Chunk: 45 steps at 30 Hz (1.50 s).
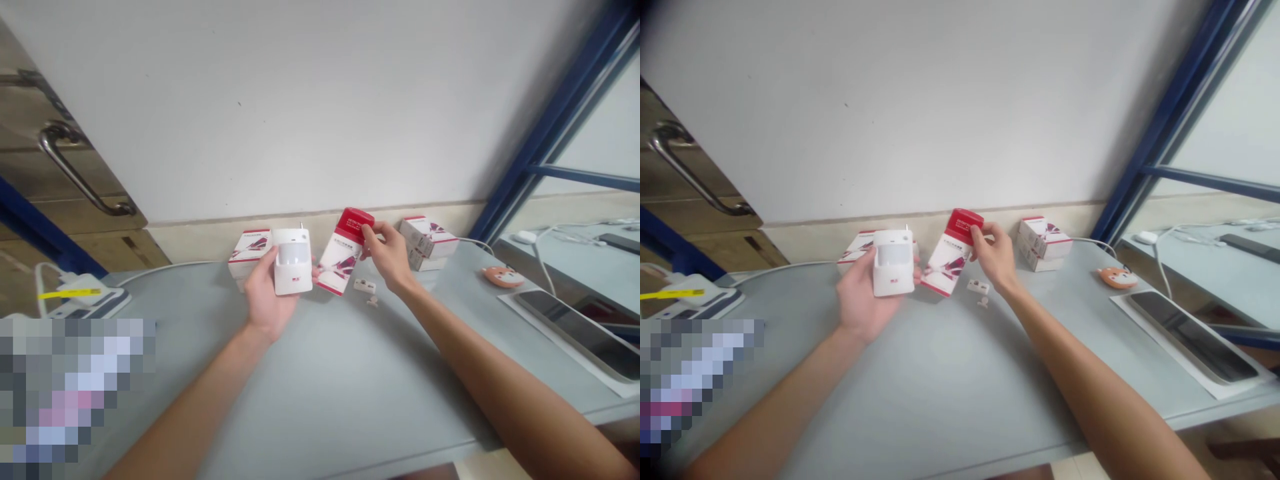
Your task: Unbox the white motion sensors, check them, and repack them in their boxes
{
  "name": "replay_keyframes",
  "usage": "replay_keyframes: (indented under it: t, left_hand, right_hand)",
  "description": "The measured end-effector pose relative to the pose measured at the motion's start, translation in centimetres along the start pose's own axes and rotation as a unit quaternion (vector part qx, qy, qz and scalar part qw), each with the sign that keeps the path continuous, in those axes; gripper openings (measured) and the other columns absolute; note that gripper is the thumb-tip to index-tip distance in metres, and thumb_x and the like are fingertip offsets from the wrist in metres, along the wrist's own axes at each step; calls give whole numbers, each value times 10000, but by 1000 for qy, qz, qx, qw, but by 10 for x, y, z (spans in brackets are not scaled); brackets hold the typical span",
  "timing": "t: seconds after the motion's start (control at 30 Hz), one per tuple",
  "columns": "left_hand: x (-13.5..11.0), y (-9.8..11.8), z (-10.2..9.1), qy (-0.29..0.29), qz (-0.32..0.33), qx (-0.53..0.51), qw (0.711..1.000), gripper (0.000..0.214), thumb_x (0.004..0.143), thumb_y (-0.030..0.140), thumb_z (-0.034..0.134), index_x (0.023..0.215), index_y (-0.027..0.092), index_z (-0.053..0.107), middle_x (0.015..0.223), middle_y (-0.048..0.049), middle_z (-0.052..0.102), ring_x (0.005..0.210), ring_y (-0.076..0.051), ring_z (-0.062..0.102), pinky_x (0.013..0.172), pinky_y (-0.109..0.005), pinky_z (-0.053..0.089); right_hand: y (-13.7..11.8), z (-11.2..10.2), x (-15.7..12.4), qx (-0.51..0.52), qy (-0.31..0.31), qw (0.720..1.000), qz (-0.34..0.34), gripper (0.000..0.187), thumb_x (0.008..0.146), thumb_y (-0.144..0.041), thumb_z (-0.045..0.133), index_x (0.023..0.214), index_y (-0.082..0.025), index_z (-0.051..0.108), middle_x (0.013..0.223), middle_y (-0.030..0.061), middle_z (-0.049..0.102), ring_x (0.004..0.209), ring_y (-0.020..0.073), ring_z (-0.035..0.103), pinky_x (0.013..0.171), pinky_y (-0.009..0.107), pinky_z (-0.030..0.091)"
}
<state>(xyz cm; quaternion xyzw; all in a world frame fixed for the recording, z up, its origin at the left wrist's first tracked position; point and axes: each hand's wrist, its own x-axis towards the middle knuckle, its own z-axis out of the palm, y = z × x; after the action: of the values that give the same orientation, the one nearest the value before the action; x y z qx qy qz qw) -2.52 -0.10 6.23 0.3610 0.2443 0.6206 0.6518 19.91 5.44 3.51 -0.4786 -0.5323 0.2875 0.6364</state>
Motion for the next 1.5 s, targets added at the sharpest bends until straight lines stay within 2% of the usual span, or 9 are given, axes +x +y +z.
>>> replay_keyframes:
  t: [0.27, 0.43, 0.5, 0.63, 0.83, 0.97, 1.1, 1.27, 1.5]
  left_hand:
    - [0, -7, -1, -1, -31, 19, 999, 319, 934, 380, 594, 1032, 107, 727, 876, -125, 771, 706, -247, 743, 657, -355, 603]
    - [-1, -13, -3, -10, -43, 30, 999, 309, 931, 365, 588, 1026, 105, 725, 889, -136, 775, 703, -252, 741, 673, -369, 604]
    - [-2, -16, -4, -19, -49, 37, 998, 316, 935, 366, 590, 1051, 105, 725, 913, -148, 778, 724, -261, 744, 691, -377, 601]
    - [-5, -21, -3, -27, -73, 40, 996, 348, 945, 400, 597, 1068, 104, 732, 918, -149, 771, 702, -257, 728, 695, -381, 586]
    - [-8, -24, -1, -29, -93, 58, 994, 362, 940, 417, 608, 1080, 102, 716, 924, -162, 765, 714, -269, 723, 694, -385, 575]
    - [-10, -28, 0, -25, -102, 68, 992, 361, 940, 415, 614, 1119, 109, 682, 931, -158, 762, 715, -268, 719, 700, -384, 572]
    - [-13, -35, -2, -40, -137, 75, 987, 403, 950, 430, 624, 1186, 105, 653, 942, -159, 760, 730, -269, 719, 709, -379, 568]
    - [-19, -42, -3, -80, -176, 67, 979, 431, 975, 449, 603, 1239, 114, 666, 980, -168, 765, 750, -273, 722, 733, -388, 566]
    - [-23, -42, 1, -94, -206, 27, 974, 434, 988, 451, 554, 1156, 88, 722, 964, -200, 763, 729, -267, 706, 719, -384, 547]
  right_hand:
    - [27, -6, 9, -106, -15, 992, 72, 397, 961, -387, 578, 1287, -159, 591, 1091, 120, 747, 652, 172, 736, 596, 322, 624]
    - [16, -44, 23, -219, -56, 974, 19, 351, 837, -338, 734, 1170, -225, 726, 1214, 120, 722, 1082, 297, 699, 949, 448, 575]
    - [11, -65, 22, -284, -125, 951, -3, 420, 740, -360, 842, 1143, -275, 756, 1218, 109, 693, 1262, 365, 603, 1060, 504, 501]
    - [14, -92, 16, -451, -264, 852, -16, 692, 761, -479, 830, 1405, -382, 598, 1339, 107, 568, 1351, 384, 533, 1012, 503, 521]
    - [20, -92, 22, -456, -185, 870, -21, 144, 892, -312, 677, 1019, -252, 707, 1084, 89, 705, 917, 281, 681, 822, 426, 528]
    - [6, -92, 29, -348, -90, 932, -37, 136, 944, -347, 626, 967, -226, 683, 1029, 77, 747, 906, 245, 691, 824, 385, 527]
    - [-9, -93, 30, -34, -27, 999, 11, 227, 903, -453, 711, 938, -239, 646, 931, 40, 742, 836, 209, 692, 766, 341, 553]
    - [-15, -88, 28, 188, -96, 974, 85, 221, 841, -424, 788, 854, -229, 685, 859, 2, 680, 735, 149, 635, 648, 262, 521]
    - [-12, -82, 21, 208, -180, 953, 128, 199, 900, -419, 766, 856, -233, 712, 879, -1, 665, 767, 140, 596, 689, 234, 514]
